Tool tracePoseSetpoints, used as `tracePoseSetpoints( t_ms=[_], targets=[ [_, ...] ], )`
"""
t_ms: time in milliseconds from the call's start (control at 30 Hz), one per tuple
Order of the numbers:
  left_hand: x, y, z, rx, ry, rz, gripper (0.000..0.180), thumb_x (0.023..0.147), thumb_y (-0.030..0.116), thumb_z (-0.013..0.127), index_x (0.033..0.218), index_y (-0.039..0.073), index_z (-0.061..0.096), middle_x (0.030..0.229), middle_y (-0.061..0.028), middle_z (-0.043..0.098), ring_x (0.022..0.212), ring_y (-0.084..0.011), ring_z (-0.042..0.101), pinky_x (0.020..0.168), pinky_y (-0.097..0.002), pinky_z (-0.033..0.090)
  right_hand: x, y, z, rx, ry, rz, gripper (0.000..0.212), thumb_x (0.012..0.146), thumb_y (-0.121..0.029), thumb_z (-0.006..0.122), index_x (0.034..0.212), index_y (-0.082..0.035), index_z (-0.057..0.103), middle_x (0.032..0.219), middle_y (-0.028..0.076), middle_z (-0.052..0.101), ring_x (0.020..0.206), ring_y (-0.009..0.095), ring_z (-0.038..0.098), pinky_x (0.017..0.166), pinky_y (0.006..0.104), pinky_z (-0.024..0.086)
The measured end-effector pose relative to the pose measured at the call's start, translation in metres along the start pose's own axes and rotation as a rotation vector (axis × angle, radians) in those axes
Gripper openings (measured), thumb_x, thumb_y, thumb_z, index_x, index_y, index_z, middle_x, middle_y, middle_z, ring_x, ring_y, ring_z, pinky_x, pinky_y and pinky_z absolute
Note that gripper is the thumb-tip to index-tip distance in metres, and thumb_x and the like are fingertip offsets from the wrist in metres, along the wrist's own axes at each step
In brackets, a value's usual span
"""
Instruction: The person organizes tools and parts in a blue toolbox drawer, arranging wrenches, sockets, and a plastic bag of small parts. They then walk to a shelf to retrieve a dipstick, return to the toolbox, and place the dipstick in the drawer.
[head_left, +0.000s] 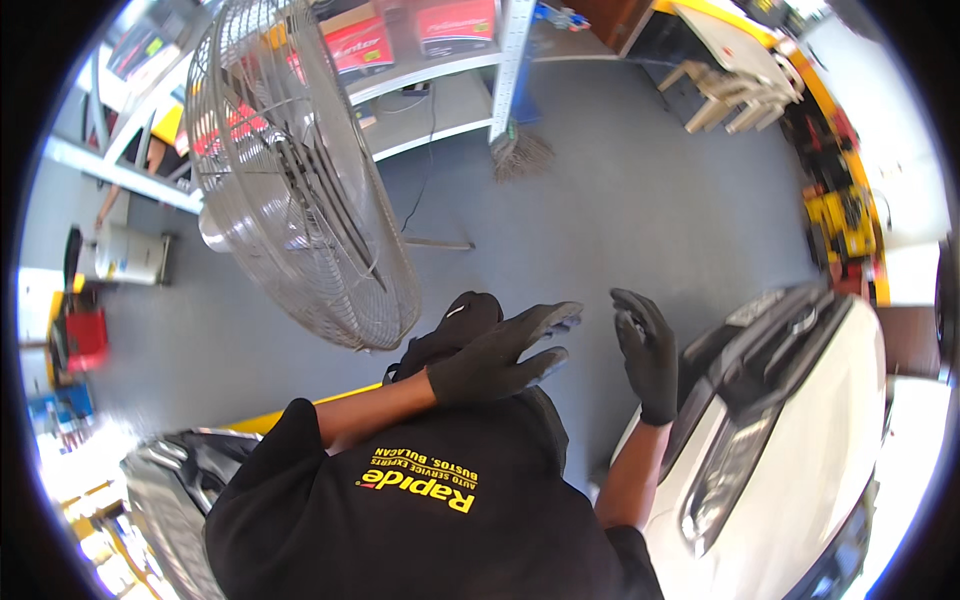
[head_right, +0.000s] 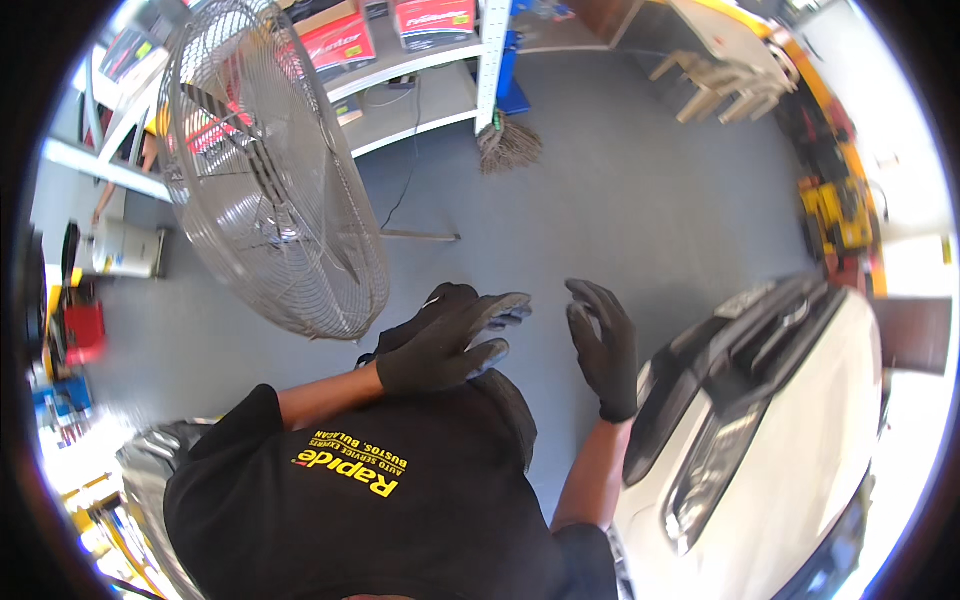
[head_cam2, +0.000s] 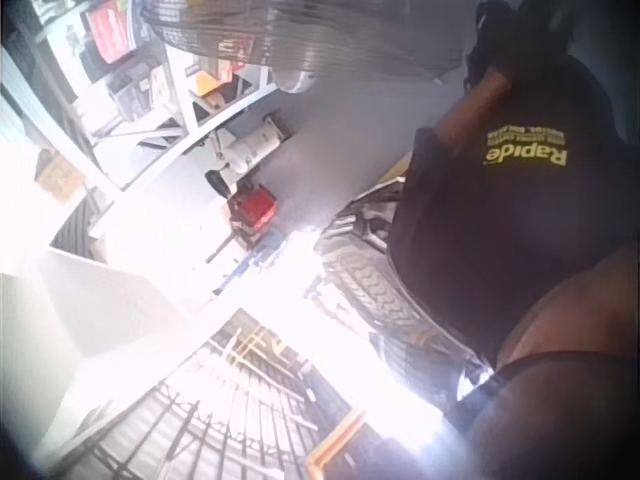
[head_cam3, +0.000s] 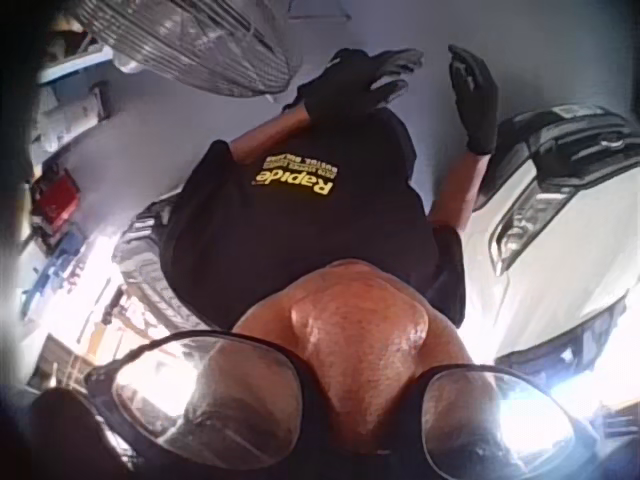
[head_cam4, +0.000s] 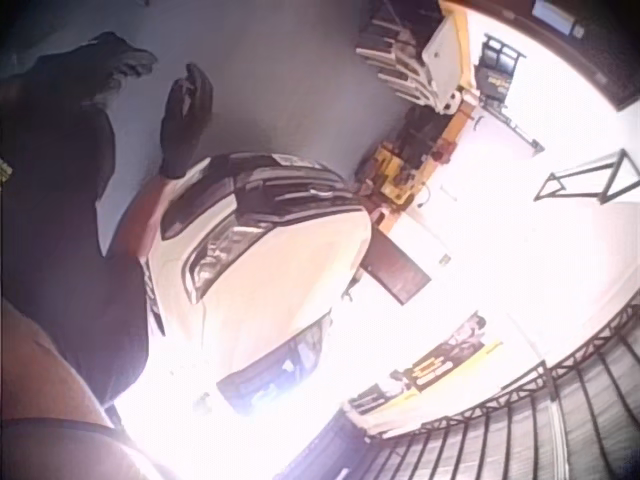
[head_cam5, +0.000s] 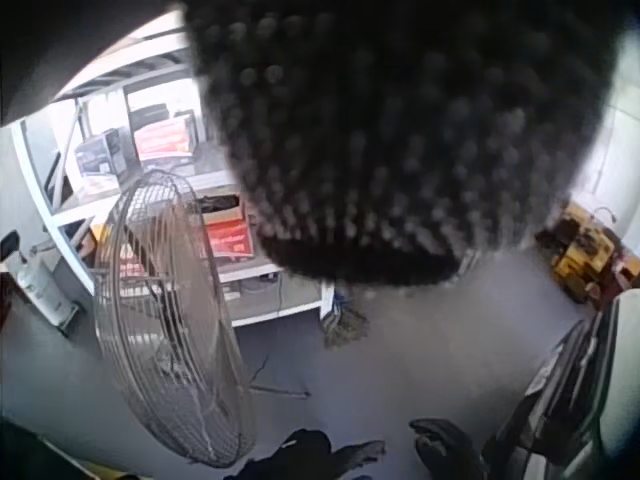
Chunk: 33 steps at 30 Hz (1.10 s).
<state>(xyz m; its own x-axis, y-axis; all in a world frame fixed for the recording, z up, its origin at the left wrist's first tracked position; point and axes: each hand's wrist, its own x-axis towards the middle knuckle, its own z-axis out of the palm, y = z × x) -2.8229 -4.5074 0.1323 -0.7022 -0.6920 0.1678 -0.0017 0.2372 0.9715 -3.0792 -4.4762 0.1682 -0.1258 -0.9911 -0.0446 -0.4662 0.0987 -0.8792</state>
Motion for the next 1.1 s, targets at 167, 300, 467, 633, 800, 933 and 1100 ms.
tracePoseSetpoints(
  t_ms=[167,300,467,633,800,933,1100],
  targets=[
    [0.062,-0.048,-0.018,0.014,0.276,-0.214,0.041,0.107,0.018,0.061,0.144,0.001,0.058,0.13,-0.0159,0.07,0.118,-0.0259,0.07,0.101,-0.0395,0.053,0.177,0.028,0.015,-0.096,-0.378,-0.217,0.034,0.101,-0.016,0.069,0.133,-0.004,0.069,0.129,0.016,0.072,0.112,0.027,0.071,0.097,0.038,0.055],
    [0.119,-0.068,-0.048,-0.145,0.658,-0.387,0.033,0.109,0.013,0.057,0.137,-0.002,0.063,0.121,-0.0138,0.074,0.117,-0.0196,0.069,0.102,-0.0345,0.052,0.28,0.034,0.043,-0.156,-0.586,-0.3,0.035,0.101,-0.018,0.069,0.133,-0.004,0.069,0.127,0.016,0.072,0.111,0.029,0.071,0.096,0.0386,0.056],
    [0.168,-0.083,-0.105,-0.031,1.055,-0.312,0.032,0.11,0.013,0.058,0.137,-0.004,0.063,0.122,-0.0144,0.075,0.115,-0.0202,0.07,0.1,-0.0328,0.053,0.393,0.007,0.069,-0.119,-0.753,-0.395,0.033,0.102,-0.02,0.069,0.131,-0.005,0.069,0.126,0.017,0.072,0.111,0.031,0.072,0.095,0.0411,0.056],
    [0.194,-0.088,-0.152,-0.058,1.255,-0.474,0.031,0.11,0.012,0.058,0.136,-0.003,0.064,0.12,-0.0138,0.076,0.109,-0.0173,0.07,0.093,-0.0315,0.054,0.569,-0.013,0.137,-0.11,-0.54,-0.706,0.035,0.098,-0.024,0.074,0.128,-0.006,0.07,0.12,0.021,0.073,0.112,0.04,0.072,0.093,0.047,0.057],
    [0.24,-0.136,-0.205,-0.034,1.381,-0.528,0.029,0.109,0.007,0.057,0.136,-0.002,0.065,0.12,-0.0119,0.076,0.102,-0.0133,0.067,0.089,-0.0295,0.054,0.835,-0.028,0.259,-0.457,-0.04,-0.987,0.044,0.098,-0.033,0.069,0.127,0.0,0.066,0.112,0.026,0.072,0.104,0.046,0.069,0.091,0.0535,0.056],
    [0.288,-0.154,-0.25,0.185,1.434,-0.508,0.03,0.108,0.007,0.059,0.136,0.0,0.066,0.121,-0.0118,0.076,0.106,-0.0141,0.069,0.091,-0.0304,0.055,0.965,-0.06,0.325,-0.875,-0.142,-0.694,0.064,0.099,-0.05,0.054,0.135,0.002,0.064,0.129,0.031,0.069,0.12,0.047,0.068,0.103,0.0541,0.053],
    [0.363,-0.139,-0.299,-0.027,1.674,-0.597,0.031,0.105,0.007,0.059,0.134,-0.001,0.066,0.123,-0.0153,0.075,0.112,-0.0224,0.072,0.094,-0.0345,0.057,1.035,-0.024,0.365,-0.784,-0.298,-0.878,0.066,0.099,-0.058,0.056,0.146,-0.012,0.064,0.149,0.02,0.063,0.143,0.04,0.055,0.116,0.0503,0.045]
  ],
)
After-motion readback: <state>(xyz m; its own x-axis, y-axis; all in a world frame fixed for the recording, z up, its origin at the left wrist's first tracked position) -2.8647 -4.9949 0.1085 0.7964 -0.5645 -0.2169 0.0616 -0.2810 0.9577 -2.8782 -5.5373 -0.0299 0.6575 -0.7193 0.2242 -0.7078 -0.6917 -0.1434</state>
